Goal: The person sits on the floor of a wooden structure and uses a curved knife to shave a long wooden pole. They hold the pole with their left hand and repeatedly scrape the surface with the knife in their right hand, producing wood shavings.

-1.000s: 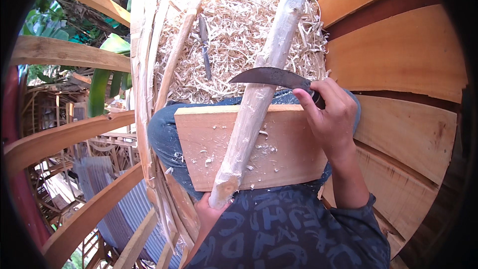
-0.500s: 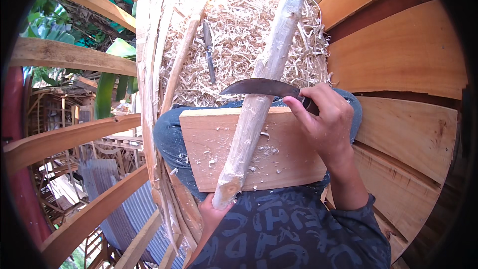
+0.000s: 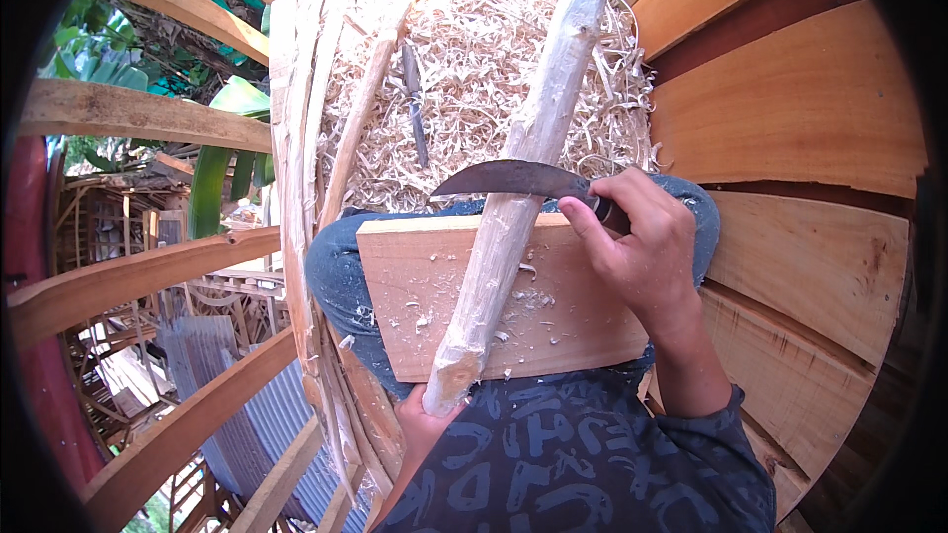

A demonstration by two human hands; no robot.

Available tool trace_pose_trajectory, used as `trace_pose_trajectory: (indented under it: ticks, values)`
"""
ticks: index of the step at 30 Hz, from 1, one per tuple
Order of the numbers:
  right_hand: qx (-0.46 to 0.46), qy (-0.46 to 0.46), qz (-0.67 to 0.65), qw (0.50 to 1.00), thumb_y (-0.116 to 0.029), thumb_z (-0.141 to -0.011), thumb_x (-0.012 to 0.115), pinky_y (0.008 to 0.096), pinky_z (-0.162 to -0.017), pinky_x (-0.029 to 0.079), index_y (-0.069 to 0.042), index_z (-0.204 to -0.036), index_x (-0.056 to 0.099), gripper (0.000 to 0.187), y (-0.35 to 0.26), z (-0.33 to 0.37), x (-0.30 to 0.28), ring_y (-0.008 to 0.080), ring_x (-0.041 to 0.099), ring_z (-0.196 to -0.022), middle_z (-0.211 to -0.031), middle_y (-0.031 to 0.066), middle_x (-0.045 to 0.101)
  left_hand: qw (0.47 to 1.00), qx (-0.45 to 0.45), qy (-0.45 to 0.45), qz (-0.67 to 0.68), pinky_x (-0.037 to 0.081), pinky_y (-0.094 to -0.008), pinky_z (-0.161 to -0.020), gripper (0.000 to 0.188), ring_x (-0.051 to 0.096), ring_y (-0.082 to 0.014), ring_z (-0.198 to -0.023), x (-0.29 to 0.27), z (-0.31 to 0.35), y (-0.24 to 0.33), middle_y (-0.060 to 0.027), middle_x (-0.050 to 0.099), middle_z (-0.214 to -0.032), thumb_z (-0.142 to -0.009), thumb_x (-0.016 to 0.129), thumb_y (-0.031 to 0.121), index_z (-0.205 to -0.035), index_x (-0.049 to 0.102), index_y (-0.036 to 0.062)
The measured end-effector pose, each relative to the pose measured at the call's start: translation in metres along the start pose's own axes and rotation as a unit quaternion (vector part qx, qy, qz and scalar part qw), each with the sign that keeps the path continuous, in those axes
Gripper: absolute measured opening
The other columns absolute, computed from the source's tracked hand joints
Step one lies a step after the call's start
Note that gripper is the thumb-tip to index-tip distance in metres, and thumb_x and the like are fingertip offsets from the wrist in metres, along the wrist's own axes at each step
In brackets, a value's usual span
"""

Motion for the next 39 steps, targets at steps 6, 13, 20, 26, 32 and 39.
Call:
trace_pose_trajectory:
  ticks: [6,13,20,26,32,39]
  values:
    - [-0.004,-0.027,-0.009,1.0,-0.025,-0.077,0.075,0.0346,-0.054,0.047,-0.006,-0.081,0.067,0.021,-0.004,0.001,0.001,0.0257,0.063,-0.062,-0.073,0.008,0.063,1.0,-0.01,0.001,0.008,0.052,-0.0322,-0.065,0.043,0.07,-0.0207,-0.072,0.001,0.001,-0.003,-0.0133,0.07,-0.075,-0.061,0.088,0.023,-0.087,0.066,-0.0027]
    - [0.058,-0.011,0.038,0.998,-0.022,-0.084,0.069,0.0374,-0.056,0.047,-0.002,-0.086,0.067,0.02,0.009,-0.013,-0.021,0.0291,0.063,-0.062,-0.071,0.0133,0.063,1.0,0.004,0.01,-0.011,0.052,-0.0333,-0.063,0.043,0.07,-0.0242,-0.069,0.0,0.002,-0.012,-0.014,0.069,-0.073,-0.06,0.089,0.024,-0.086,0.066,-0.0018]
    - [0.028,-0.05,0.025,0.998,-0.023,-0.086,0.068,0.0382,-0.057,0.047,-0.001,-0.087,0.067,0.022,0.006,-0.013,-0.019,0.032,0.063,-0.063,-0.073,0.015,0.064,0.999,0.03,0.016,-0.028,0.052,-0.0342,-0.061,0.044,0.069,-0.0281,-0.068,0.001,0.002,-0.027,-0.0135,0.068,-0.071,-0.058,0.089,0.025,-0.086,0.067,0.0008]
    - [0.193,0.081,0.053,0.976,-0.02,-0.089,0.066,0.0281,-0.05,0.035,0.003,-0.088,0.064,0.022,0.057,-0.019,-0.06,0.0115,0.046,-0.052,-0.06,0.007,0.051,0.999,0.026,0.03,-0.009,0.051,-0.0346,-0.06,0.046,0.069,-0.0295,-0.066,0.001,0.003,-0.021,-0.0131,0.067,-0.069,-0.056,0.09,0.029,-0.084,0.066,0.0015]
    - [0.173,-0.035,-0.09,0.98,-0.012,-0.079,0.072,0.0272,-0.053,0.043,0.005,-0.095,0.065,0.024,0.052,-0.002,-0.034,0.0153,0.056,-0.056,-0.068,0.0107,0.061,0.997,0.06,0.022,-0.04,0.052,-0.034,-0.06,0.046,0.07,-0.0264,-0.066,-0.001,0.0,-0.012,-0.0125,0.068,-0.07,-0.057,0.091,0.03,-0.083,0.066,0.0012]
    - [0.099,-0.095,-0.183,0.974,0.003,-0.077,0.066,0.022,-0.058,0.041,0.006,-0.101,0.061,0.025,0.039,0.003,-0.027,0.0092,0.054,-0.067,-0.081,0.0049,0.058,0.999,0.043,0.013,-0.006,0.053,-0.0335,-0.062,0.044,0.071,-0.0257,-0.067,0.0,-0.003,-0.007,-0.0146,0.068,-0.071,-0.057,0.09,0.027,-0.081,0.066,-0.0019]
Point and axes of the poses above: each hand's wrist, its own z-axis away from the middle knuckle, its own x-axis out of the palm, y = z × x, the point moved 10 cm from there along -z, towards the middle knuckle
